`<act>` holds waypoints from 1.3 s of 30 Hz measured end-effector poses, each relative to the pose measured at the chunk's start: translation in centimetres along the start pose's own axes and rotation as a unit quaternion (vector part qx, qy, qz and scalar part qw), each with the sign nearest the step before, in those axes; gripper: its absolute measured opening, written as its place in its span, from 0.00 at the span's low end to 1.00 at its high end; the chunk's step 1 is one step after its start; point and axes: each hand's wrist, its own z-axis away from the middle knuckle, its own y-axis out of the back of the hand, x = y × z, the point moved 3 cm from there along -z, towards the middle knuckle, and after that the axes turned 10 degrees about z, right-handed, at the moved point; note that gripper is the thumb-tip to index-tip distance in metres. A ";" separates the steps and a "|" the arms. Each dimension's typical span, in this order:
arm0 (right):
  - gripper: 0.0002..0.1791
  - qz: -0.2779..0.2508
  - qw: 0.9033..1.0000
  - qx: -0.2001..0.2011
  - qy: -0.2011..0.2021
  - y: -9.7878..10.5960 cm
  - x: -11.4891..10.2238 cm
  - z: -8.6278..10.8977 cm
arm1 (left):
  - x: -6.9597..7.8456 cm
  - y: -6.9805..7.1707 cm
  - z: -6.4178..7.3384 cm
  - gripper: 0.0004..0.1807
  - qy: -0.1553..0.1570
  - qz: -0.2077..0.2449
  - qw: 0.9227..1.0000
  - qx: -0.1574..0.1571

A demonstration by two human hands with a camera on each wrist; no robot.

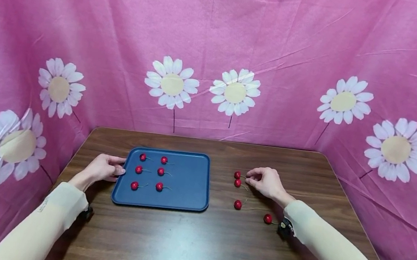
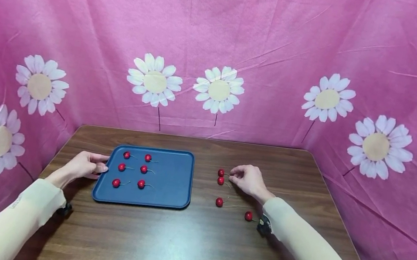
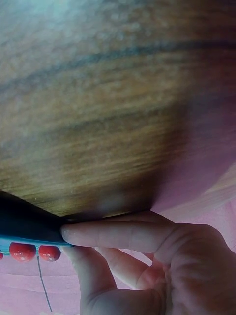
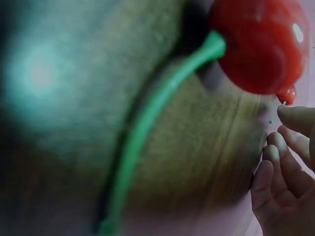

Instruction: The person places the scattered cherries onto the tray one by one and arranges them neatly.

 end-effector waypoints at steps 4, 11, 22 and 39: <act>0.06 0.028 1.000 -0.004 0.000 -0.4 -0.2 -0.5 | 0.0 -0.1 0.1 0.35 0.000 -0.001 1.000 0.002; 0.05 0.063 0.998 -0.010 -0.006 -0.7 -0.8 -1.0 | 0.1 -0.2 0.4 0.35 0.008 -0.002 1.000 0.003; 0.03 0.063 0.998 0.004 0.018 -0.9 -1.0 -1.4 | 0.2 -0.3 0.5 0.34 0.008 -0.003 1.000 0.004; 0.03 0.034 0.999 0.023 0.019 -0.7 -1.3 -1.4 | 0.5 -0.3 0.6 0.34 0.007 -0.008 1.000 0.009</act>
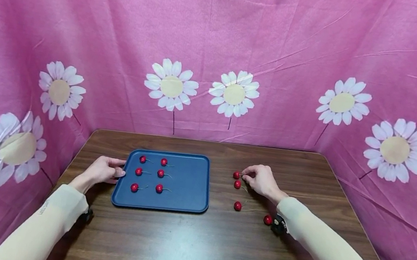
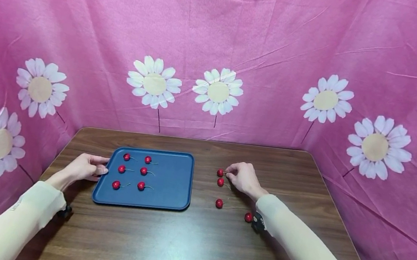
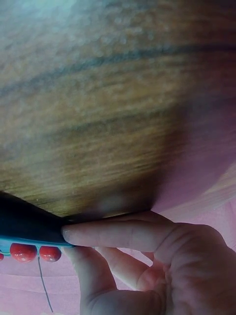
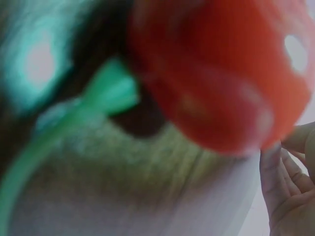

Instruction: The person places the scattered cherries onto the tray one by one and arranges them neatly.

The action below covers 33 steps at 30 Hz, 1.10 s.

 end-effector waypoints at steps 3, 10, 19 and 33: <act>0.03 0.006 1.000 -0.003 -0.003 0.1 -0.2 0.0 | -0.1 0.0 -0.1 0.34 0.000 -0.004 1.000 0.000; 0.04 0.006 1.000 -0.011 0.003 0.0 -0.5 -0.1 | -0.1 0.0 -0.1 0.34 -0.002 -0.001 1.000 -0.002; 0.06 -0.017 0.999 -0.006 -0.041 0.3 -0.6 -0.2 | -0.1 0.0 -0.3 0.34 -0.004 0.006 1.000 0.000; 0.07 -0.170 0.977 -0.002 -0.128 0.3 -2.0 -0.5 | -0.2 0.0 -0.3 0.34 -0.006 0.005 1.000 -0.002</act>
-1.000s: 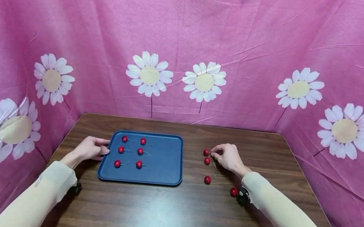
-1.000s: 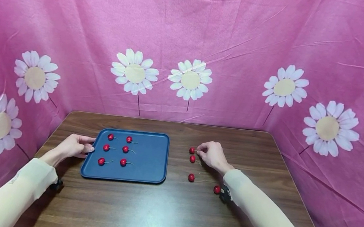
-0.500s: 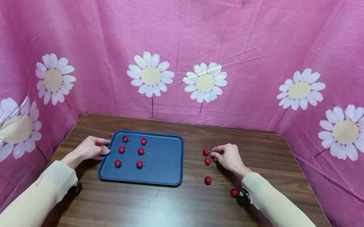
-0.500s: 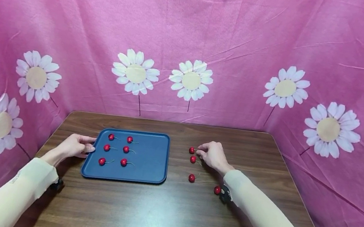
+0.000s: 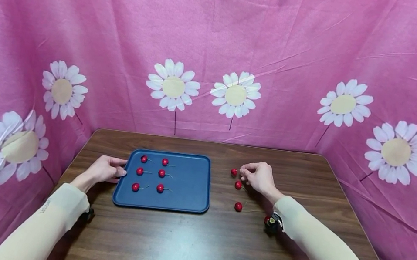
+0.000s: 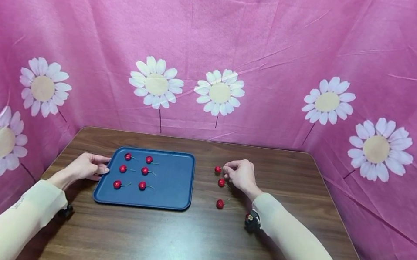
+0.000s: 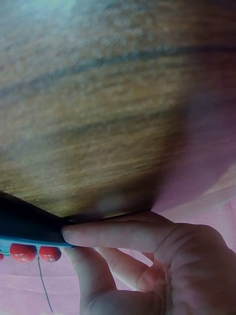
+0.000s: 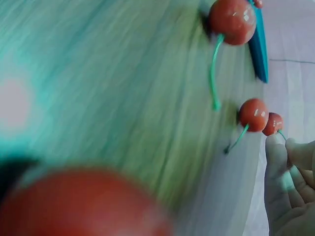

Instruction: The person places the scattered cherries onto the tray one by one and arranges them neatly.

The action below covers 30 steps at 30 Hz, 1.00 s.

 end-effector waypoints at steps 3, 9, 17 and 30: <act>0.08 -0.027 1.000 0.000 -0.016 -0.4 -0.7 0.0 | 0.0 0.0 0.0 0.34 0.001 0.003 1.000 0.000; 0.10 -0.076 0.996 0.003 -0.038 -1.2 -1.8 -0.3 | 0.0 -0.1 0.1 0.34 0.007 0.001 1.000 0.000; 0.11 -0.154 0.986 0.009 -0.065 -2.6 -3.6 -1.0 | 0.0 0.0 0.0 0.34 0.004 0.005 1.000 -0.001; 0.10 -0.191 0.981 0.001 -0.044 -6.0 -7.1 -1.6 | 0.0 0.0 0.0 0.34 0.005 0.003 1.000 -0.001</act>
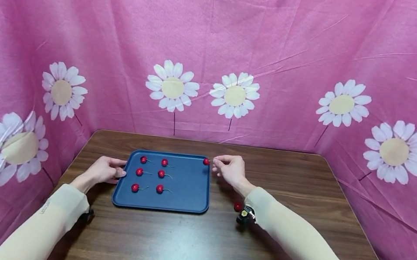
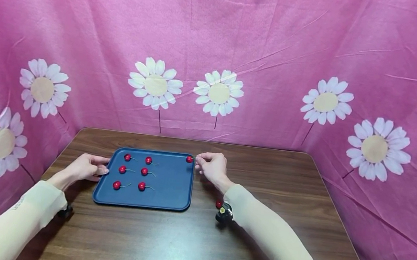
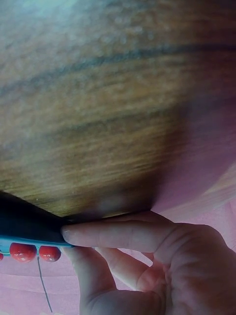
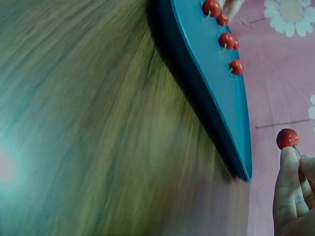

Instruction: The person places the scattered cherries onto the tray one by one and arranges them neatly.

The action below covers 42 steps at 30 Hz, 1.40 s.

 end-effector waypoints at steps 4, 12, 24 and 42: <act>0.08 0.007 1.000 -0.002 0.012 -1.6 -0.6 -0.3 | 0.0 0.0 0.0 0.34 0.000 0.002 1.000 0.002; 0.07 0.050 0.998 -0.010 0.024 -4.7 -1.4 -0.7 | 0.1 0.0 0.0 0.34 -0.003 0.000 1.000 0.002; 0.07 0.119 0.993 -0.016 0.019 -7.5 -2.5 -1.4 | 0.1 0.0 0.1 0.34 -0.003 0.004 1.000 0.001; 0.07 0.352 0.932 0.033 0.076 -7.9 -2.6 -1.0 | 0.2 0.0 0.1 0.34 0.002 -0.002 1.000 -0.001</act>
